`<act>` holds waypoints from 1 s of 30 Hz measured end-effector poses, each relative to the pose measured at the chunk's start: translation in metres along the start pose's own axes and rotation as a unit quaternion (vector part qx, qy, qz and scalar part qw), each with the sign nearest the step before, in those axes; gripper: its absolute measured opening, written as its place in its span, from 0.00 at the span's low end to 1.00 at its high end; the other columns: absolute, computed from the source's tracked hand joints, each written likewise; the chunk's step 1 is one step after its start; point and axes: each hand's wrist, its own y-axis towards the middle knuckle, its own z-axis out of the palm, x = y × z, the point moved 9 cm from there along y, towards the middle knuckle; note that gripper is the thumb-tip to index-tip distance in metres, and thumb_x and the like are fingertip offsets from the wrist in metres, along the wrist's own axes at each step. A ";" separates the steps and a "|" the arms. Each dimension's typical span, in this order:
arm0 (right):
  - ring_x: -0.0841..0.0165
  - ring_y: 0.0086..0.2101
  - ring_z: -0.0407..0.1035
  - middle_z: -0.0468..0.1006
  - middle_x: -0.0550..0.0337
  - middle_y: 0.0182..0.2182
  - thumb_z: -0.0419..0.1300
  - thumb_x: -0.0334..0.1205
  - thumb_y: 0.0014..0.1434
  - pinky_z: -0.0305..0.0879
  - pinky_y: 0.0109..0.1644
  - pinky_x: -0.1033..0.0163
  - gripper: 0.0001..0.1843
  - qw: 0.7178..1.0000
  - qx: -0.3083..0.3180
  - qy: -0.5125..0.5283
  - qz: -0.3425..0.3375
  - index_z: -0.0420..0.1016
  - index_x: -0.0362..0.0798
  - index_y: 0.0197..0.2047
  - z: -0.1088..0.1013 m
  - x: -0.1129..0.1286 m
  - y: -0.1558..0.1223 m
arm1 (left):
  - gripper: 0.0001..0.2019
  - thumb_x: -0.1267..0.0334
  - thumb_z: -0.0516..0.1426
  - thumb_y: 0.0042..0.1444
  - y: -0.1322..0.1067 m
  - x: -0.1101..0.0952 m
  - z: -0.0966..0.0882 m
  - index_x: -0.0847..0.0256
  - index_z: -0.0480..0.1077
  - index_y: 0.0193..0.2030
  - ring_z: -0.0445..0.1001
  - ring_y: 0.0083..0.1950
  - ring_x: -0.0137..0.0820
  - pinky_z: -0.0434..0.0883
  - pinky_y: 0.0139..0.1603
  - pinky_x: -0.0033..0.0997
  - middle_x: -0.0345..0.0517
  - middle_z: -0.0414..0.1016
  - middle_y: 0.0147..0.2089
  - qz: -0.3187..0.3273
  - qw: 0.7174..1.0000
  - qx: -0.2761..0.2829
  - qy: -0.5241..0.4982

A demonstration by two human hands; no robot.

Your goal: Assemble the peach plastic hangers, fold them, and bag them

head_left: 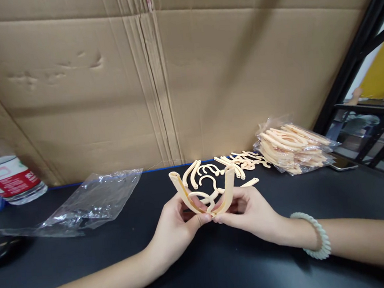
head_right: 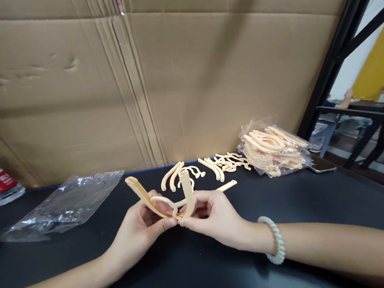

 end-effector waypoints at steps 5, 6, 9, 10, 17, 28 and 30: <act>0.70 0.31 0.74 0.81 0.58 0.32 0.71 0.40 0.48 0.73 0.38 0.63 0.12 1.000 -0.007 0.015 0.022 0.78 0.46 0.35 -0.003 -0.007 0.003 | 0.13 0.67 0.68 0.42 0.002 0.005 0.000 0.60 0.66 0.29 0.77 0.31 0.33 0.75 0.37 0.36 0.38 0.77 0.28 -0.020 1.000 0.006 -0.010; 0.70 0.30 0.74 0.80 0.59 0.31 0.71 0.40 0.48 0.73 0.36 0.63 0.12 1.000 -0.007 0.015 0.024 0.78 0.46 0.35 -0.003 -0.008 0.004 | 0.13 0.66 0.67 0.43 0.003 0.004 0.000 0.60 0.66 0.30 0.77 0.32 0.33 0.75 0.38 0.36 0.39 0.77 0.28 -0.019 1.000 0.004 -0.008; 0.70 0.30 0.73 0.78 0.59 0.32 0.71 0.42 0.49 0.73 0.33 0.64 0.12 1.000 -0.016 0.014 0.010 0.76 0.46 0.34 -0.006 -0.004 0.006 | 0.13 0.62 0.66 0.47 0.003 0.001 -0.003 0.60 0.65 0.30 0.76 0.32 0.32 0.73 0.38 0.35 0.39 0.76 0.28 -0.007 1.000 -0.007 0.005; 0.71 0.29 0.72 0.77 0.60 0.32 0.70 0.43 0.49 0.72 0.31 0.65 0.12 0.999 -0.028 0.015 0.001 0.75 0.46 0.33 -0.009 -0.002 0.006 | 0.13 0.61 0.66 0.48 0.003 0.001 -0.005 0.60 0.65 0.30 0.75 0.31 0.31 0.72 0.37 0.33 0.39 0.75 0.28 -0.006 1.000 -0.015 0.009; 0.72 0.26 0.65 0.70 0.64 0.28 0.64 0.41 0.54 0.62 0.29 0.65 0.08 0.975 -0.213 -0.002 -0.062 0.70 0.49 0.34 -0.058 0.011 -0.001 | 0.13 0.64 0.62 0.54 -0.001 -0.007 -0.036 0.56 0.62 0.41 0.71 0.39 0.29 0.70 0.42 0.30 0.37 0.70 0.37 0.053 0.986 -0.155 0.024; 0.64 0.38 0.64 0.72 0.59 0.32 0.54 0.27 0.54 0.60 0.44 0.56 0.08 0.863 -0.115 -0.416 -0.262 0.67 0.49 0.33 -0.015 0.061 -0.021 | 0.14 0.66 0.57 0.59 -0.021 -0.048 -0.035 0.55 0.63 0.52 0.64 0.59 0.40 0.59 0.62 0.44 0.46 0.64 0.53 0.212 0.915 -0.205 0.276; 0.61 0.44 0.64 0.75 0.57 0.39 0.55 0.26 0.54 0.58 0.50 0.52 0.10 0.831 -0.027 -0.484 -0.273 0.70 0.49 0.38 0.007 0.056 -0.023 | 0.10 0.68 0.55 0.60 -0.023 -0.054 -0.029 0.55 0.64 0.47 0.63 0.59 0.40 0.59 0.62 0.43 0.46 0.64 0.53 0.238 0.902 -0.190 0.306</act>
